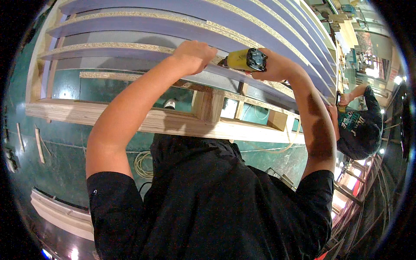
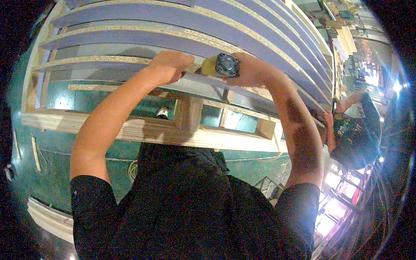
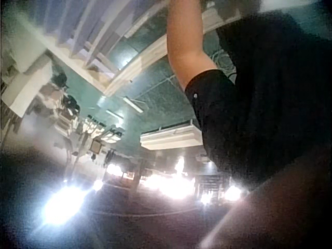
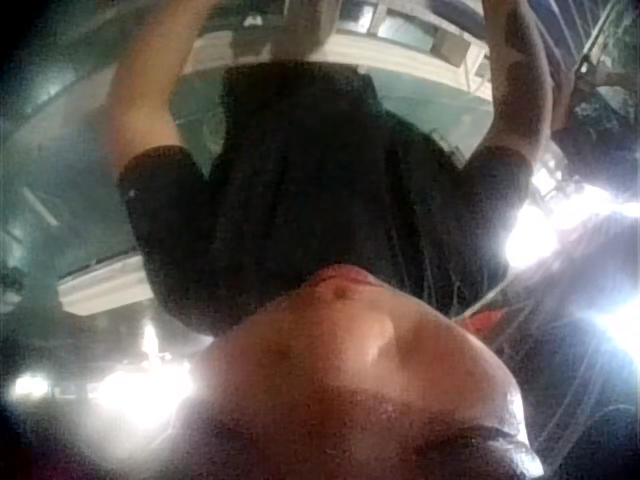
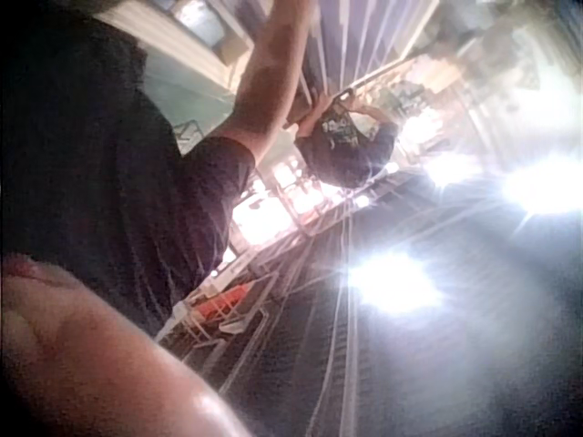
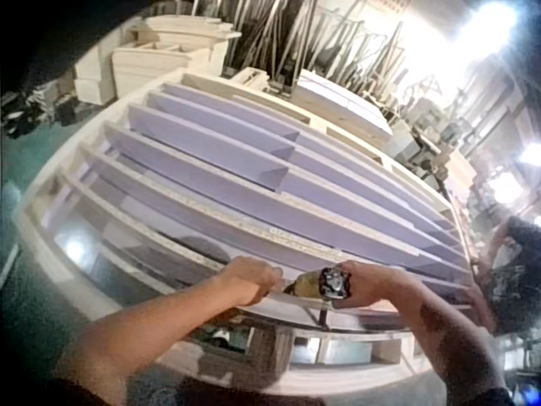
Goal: The person assembles a wooden frame structure by placing thin wooden slats into a larger frame. They use a yellow power drill to secure the slats in place. The person works on the frame from a standing position, occasionally adjusting the slats by hand before drilling.
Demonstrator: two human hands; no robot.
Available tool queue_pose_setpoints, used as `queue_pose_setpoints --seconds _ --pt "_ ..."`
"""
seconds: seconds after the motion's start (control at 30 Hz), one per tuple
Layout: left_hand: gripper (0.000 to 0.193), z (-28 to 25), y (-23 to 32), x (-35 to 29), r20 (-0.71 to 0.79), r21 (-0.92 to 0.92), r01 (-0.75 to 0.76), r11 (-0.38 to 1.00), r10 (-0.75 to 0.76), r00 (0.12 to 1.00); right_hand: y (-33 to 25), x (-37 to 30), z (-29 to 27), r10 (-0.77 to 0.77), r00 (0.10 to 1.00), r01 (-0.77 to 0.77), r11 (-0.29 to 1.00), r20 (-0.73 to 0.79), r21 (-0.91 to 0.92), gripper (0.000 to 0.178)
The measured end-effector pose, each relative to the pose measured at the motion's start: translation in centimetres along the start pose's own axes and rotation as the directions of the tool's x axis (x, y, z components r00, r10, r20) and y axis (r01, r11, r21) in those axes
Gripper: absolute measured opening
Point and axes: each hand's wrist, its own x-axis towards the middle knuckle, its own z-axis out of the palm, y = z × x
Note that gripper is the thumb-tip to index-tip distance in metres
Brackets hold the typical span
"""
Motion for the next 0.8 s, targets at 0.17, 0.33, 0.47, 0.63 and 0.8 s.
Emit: queue_pose_setpoints --seconds 0.17,0.33,0.47,0.63,0.8 --pt "0.031 0.5 -0.5 0.2 0.018 -0.015 0.005 1.000 -0.005 1.000 2.0 0.6 0.5 -0.071 0.997 0.071 0.994 -0.001 -0.080 0.082" --pt "0.029 -0.2 0.3 -0.2 -0.006 -0.032 0.027 0.999 -0.027 1.000 8.0 -3.2 0.7 0.027 0.998 -0.032 0.996 -0.061 -0.081 0.069" --pt "0.035 -1.1 3.3 2.0 0.114 0.076 0.061 0.995 -0.069 0.991 17.9 -8.1 1.4 0.153 0.984 -0.146 0.986 -0.089 0.075 0.060" --pt "0.040 1.8 12.9 8.1 0.131 0.119 -0.056 0.991 0.041 0.991 30.5 -14.0 3.1 0.221 0.969 -0.195 0.958 -0.108 0.211 0.057" --pt "0.035 7.3 23.1 15.4 0.050 0.087 -0.115 0.990 0.111 0.993 35.6 -16.0 3.6 0.257 0.963 -0.251 0.965 -0.076 0.080 0.061"
